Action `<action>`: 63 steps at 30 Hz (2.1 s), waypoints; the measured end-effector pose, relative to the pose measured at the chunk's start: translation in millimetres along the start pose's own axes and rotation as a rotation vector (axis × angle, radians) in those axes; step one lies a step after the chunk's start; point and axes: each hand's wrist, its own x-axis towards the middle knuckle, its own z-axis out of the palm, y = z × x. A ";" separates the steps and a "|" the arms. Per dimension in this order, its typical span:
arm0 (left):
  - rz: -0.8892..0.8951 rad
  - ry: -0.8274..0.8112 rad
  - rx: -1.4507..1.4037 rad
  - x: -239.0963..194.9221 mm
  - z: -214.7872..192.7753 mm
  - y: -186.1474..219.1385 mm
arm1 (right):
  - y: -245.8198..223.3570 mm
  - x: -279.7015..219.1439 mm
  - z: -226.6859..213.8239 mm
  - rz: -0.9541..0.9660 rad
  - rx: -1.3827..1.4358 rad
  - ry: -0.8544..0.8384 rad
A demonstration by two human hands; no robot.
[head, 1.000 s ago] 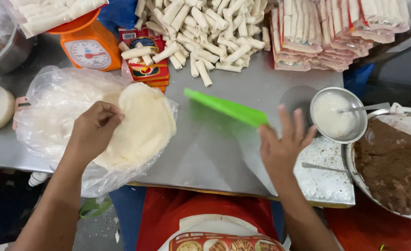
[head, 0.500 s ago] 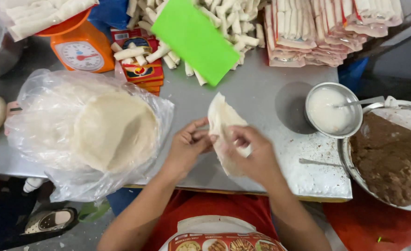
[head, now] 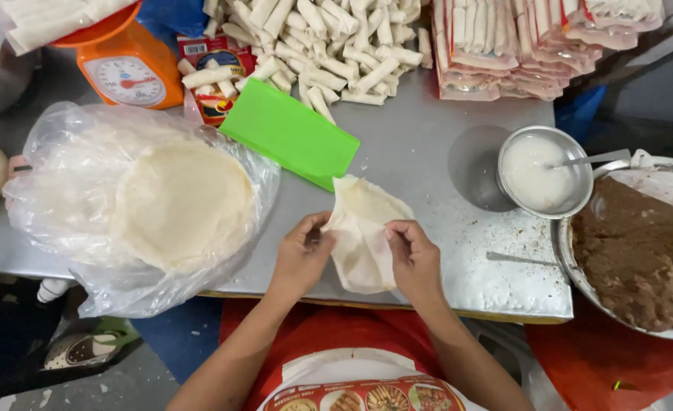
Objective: Assembling and rolling spring rolls with meat filling and wrappers on a production table
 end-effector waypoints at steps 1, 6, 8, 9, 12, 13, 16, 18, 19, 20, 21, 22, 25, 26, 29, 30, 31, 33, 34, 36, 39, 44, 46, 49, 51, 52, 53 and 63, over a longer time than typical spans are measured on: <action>0.033 -0.053 0.023 -4.7 3.8 9.8 | -1.8 1.3 -0.7 0.021 0.064 -0.001; 0.096 -0.027 0.077 7.7 6.7 -17.3 | 12.6 1.4 4.2 0.293 0.403 -0.099; 0.162 0.034 0.103 11.5 -1.4 -23.8 | 25.8 0.4 1.4 0.422 0.540 -0.081; 0.204 0.059 0.132 8.7 -3.9 -17.2 | 32.8 0.4 1.7 0.477 0.611 -0.073; 0.248 0.085 0.205 0.0 7.9 4.9 | -1.2 3.7 4.6 0.446 0.625 -0.106; 0.240 0.090 0.252 -5.2 13.7 11.0 | -21.2 2.7 7.0 0.371 0.568 -0.152; 0.386 0.059 0.356 -5.0 2.2 22.0 | 16.4 2.7 25.1 0.316 0.063 0.012; 0.348 0.150 0.401 -0.3 -34.9 1.2 | 1.5 9.2 -8.3 0.302 0.050 0.071; 0.310 0.239 0.448 1.5 -53.6 -8.8 | -5.9 12.9 -24.9 0.290 0.039 0.133; 0.306 0.238 0.449 2.4 -80.7 0.8 | -14.1 15.9 -39.9 0.293 0.039 0.132; 0.323 0.298 0.581 3.6 -107.3 10.8 | -22.3 19.4 -55.3 0.282 0.052 0.241; 0.355 0.360 0.710 11.7 -132.1 24.1 | -30.9 29.3 -71.5 0.257 0.068 0.357; 0.423 0.542 1.105 9.7 -190.5 53.3 | -34.2 35.3 -93.6 0.469 0.060 0.201; 0.415 0.537 1.113 7.7 -168.7 41.5 | -25.7 28.7 -80.2 0.478 0.062 0.196; 0.357 0.250 1.018 2.0 -95.5 44.2 | -31.8 15.9 -48.9 0.585 0.019 -0.091; 0.490 -0.197 0.848 -9.7 -65.3 66.8 | -51.8 9.8 -45.3 0.265 -0.015 -0.355; 0.606 -0.637 0.649 -22.3 -35.4 88.4 | -71.0 3.1 -41.2 -0.063 -0.054 -0.608; 0.733 -0.566 0.595 2.0 -24.3 69.7 | -69.7 10.3 -62.6 0.156 -0.264 -0.625; 0.870 -0.485 0.546 17.8 -18.5 62.6 | -69.8 17.7 -72.9 0.360 -0.471 -0.630; 0.925 -0.413 0.528 27.7 -8.2 63.7 | -48.9 15.9 -101.6 0.086 -0.500 -0.400; 1.054 -0.325 0.433 37.1 11.5 73.4 | -63.8 4.7 -126.9 -0.348 -0.621 -0.038; 0.994 -0.328 0.603 81.2 16.1 22.7 | -54.4 -24.7 -121.0 -0.309 -0.758 -0.251; 1.026 -0.063 0.895 91.1 16.2 -2.2 | -49.8 -23.4 -114.5 -0.230 -0.858 -0.652; 1.028 -0.325 0.697 60.0 35.1 -38.0 | -18.8 19.6 -141.3 -0.272 -0.960 -0.129; 1.052 -0.358 0.737 27.4 41.8 -32.7 | 31.0 50.8 -159.6 -0.317 -1.013 -0.002; 1.082 -0.386 0.779 13.3 45.9 -28.8 | 55.5 68.5 -169.4 -0.365 -1.062 0.130; 1.087 -0.385 0.779 9.8 38.9 -27.5 | 58.0 76.4 -176.5 -0.367 -1.063 0.135; 0.983 -0.370 0.716 -17.9 -14.5 -28.9 | 96.0 94.3 -195.3 -0.427 -1.277 0.149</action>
